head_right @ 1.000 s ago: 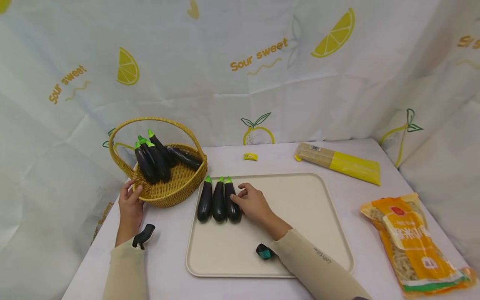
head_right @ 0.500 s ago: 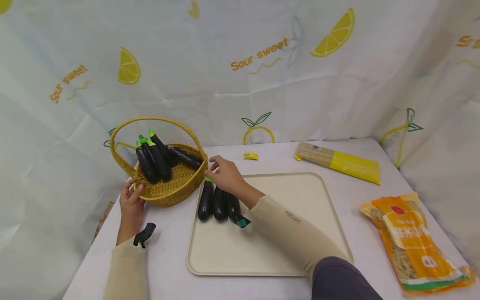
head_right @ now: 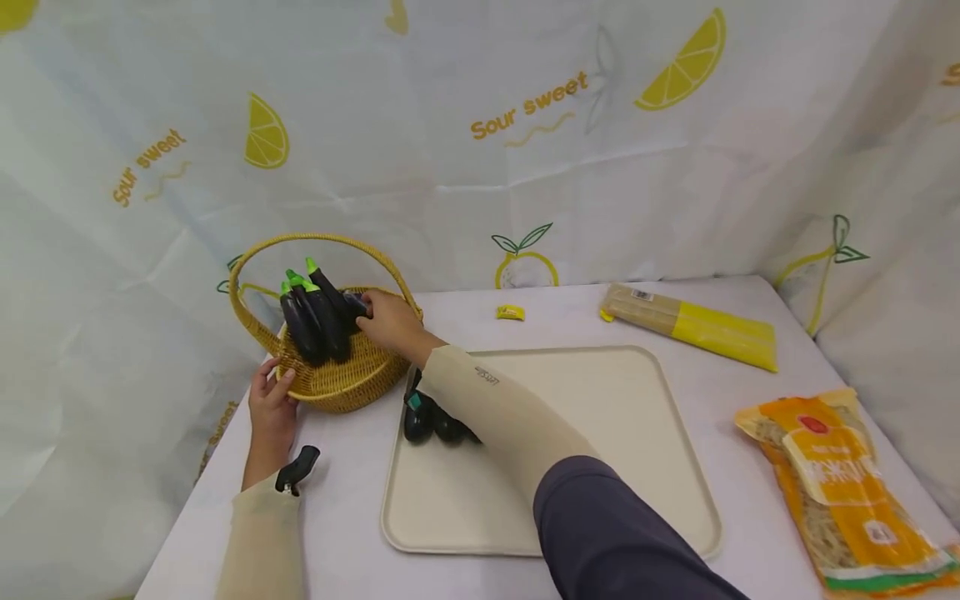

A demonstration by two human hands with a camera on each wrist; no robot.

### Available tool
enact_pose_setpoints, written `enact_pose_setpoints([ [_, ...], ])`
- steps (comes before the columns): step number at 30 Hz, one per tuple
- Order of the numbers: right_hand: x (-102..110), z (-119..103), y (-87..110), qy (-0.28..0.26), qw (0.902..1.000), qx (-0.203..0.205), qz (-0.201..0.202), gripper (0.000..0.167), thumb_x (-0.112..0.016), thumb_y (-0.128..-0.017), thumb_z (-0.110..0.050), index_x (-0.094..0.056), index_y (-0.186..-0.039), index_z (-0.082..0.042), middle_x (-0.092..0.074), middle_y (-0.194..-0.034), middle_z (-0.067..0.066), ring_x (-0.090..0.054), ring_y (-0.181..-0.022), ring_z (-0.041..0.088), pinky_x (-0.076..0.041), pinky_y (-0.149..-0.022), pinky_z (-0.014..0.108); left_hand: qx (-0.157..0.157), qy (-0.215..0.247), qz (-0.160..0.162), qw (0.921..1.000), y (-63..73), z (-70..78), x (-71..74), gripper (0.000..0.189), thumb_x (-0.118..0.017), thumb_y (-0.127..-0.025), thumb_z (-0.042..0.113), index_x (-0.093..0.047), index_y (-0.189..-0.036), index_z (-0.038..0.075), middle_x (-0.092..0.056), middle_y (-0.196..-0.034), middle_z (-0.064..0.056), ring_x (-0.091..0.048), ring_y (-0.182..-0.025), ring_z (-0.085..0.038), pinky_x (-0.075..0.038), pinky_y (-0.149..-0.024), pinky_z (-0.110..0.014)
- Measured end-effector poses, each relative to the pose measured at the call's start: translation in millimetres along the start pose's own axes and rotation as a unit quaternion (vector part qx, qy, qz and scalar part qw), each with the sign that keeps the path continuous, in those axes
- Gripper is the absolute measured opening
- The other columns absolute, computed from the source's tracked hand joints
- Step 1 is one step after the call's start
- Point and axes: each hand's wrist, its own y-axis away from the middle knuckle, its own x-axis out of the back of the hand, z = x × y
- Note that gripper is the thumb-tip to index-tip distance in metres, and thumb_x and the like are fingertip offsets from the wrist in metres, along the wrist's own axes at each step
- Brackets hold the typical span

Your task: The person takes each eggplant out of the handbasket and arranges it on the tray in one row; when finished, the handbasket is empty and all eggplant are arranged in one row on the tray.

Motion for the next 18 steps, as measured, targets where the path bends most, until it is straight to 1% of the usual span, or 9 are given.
enact_pose_setpoints([
  [3, -4.9, 0.5, -14.3, 0.018, 0.9998, -0.007, -0.004, 0.049, -0.056, -0.099, -0.030, -0.045, -0.142, -0.010, -0.058, -0.123, 0.004, -0.058, -0.106, 0.017, -0.048, -0.085, 0.032, 0.002, -0.002, 0.007, 1.0000, -1.6, 1.8, 0.5, 0.042, -0.065, -0.093, 0.009, -0.048, -0.131, 0.015, -0.045, -0.141, -0.010, -0.047, -0.124, -0.023, -0.040, -0.100, -0.029],
  [7, -11.0, 4.0, -22.8, 0.027, 0.9993, -0.022, -0.010, 0.051, -0.056, -0.099, -0.027, -0.041, -0.145, -0.011, -0.053, -0.132, 0.006, -0.053, -0.116, 0.019, -0.046, -0.091, 0.035, 0.003, -0.002, 0.008, 1.0000, -0.3, -0.3, 1.4, 0.042, -0.065, -0.093, 0.007, -0.049, -0.130, 0.014, -0.046, -0.140, -0.011, -0.048, -0.121, -0.022, -0.040, -0.101, -0.031],
  [10, -15.3, 7.8, -26.6, 0.052, 0.9979, -0.038, -0.013, 0.052, -0.057, -0.099, -0.025, -0.039, -0.145, -0.011, -0.049, -0.134, 0.007, -0.052, -0.116, 0.020, -0.045, -0.092, 0.035, 0.001, -0.003, 0.002, 1.0000, -0.3, -1.2, 1.0, 0.043, -0.064, -0.094, 0.006, -0.046, -0.132, 0.011, -0.046, -0.139, -0.011, -0.048, -0.120, -0.023, -0.041, -0.099, -0.030],
  [13, -19.8, 11.2, -29.4, 0.090, 0.9949, -0.044, -0.017, 0.053, -0.057, -0.099, -0.023, -0.036, -0.146, -0.009, -0.047, -0.134, 0.011, -0.052, -0.115, 0.023, -0.046, -0.090, 0.036, 0.000, -0.009, 0.002, 1.0000, 0.0, -1.0, -0.1, 0.044, -0.062, -0.094, 0.004, -0.044, -0.134, 0.009, -0.045, -0.139, -0.011, -0.048, -0.120, -0.023, -0.042, -0.097, -0.029],
  [15, -23.1, 12.8, -31.8, 0.114, 0.9922, -0.045, -0.022, 0.052, -0.054, -0.100, -0.020, -0.034, -0.148, -0.009, -0.045, -0.137, 0.011, -0.050, -0.118, 0.023, -0.045, -0.091, 0.036, -0.002, -0.011, 0.002, 0.9999, -0.4, -0.4, -0.7, 0.044, -0.060, -0.095, 0.003, -0.043, -0.135, 0.007, -0.045, -0.139, -0.012, -0.047, -0.121, -0.024, -0.041, -0.099, -0.031],
  [18, -26.8, 13.6, -35.7, 0.137, 0.9893, -0.044, -0.023, 0.049, -0.049, -0.101, -0.016, -0.035, -0.147, -0.009, -0.046, -0.137, 0.012, -0.051, -0.118, 0.024, -0.047, -0.088, 0.035, -0.002, -0.014, 0.001, 0.9999, -2.4, 0.3, -0.3, 0.044, -0.060, -0.095, 0.002, -0.042, -0.135, 0.007, -0.045, -0.141, -0.012, -0.046, -0.123, -0.025, -0.038, -0.104, -0.035],
])
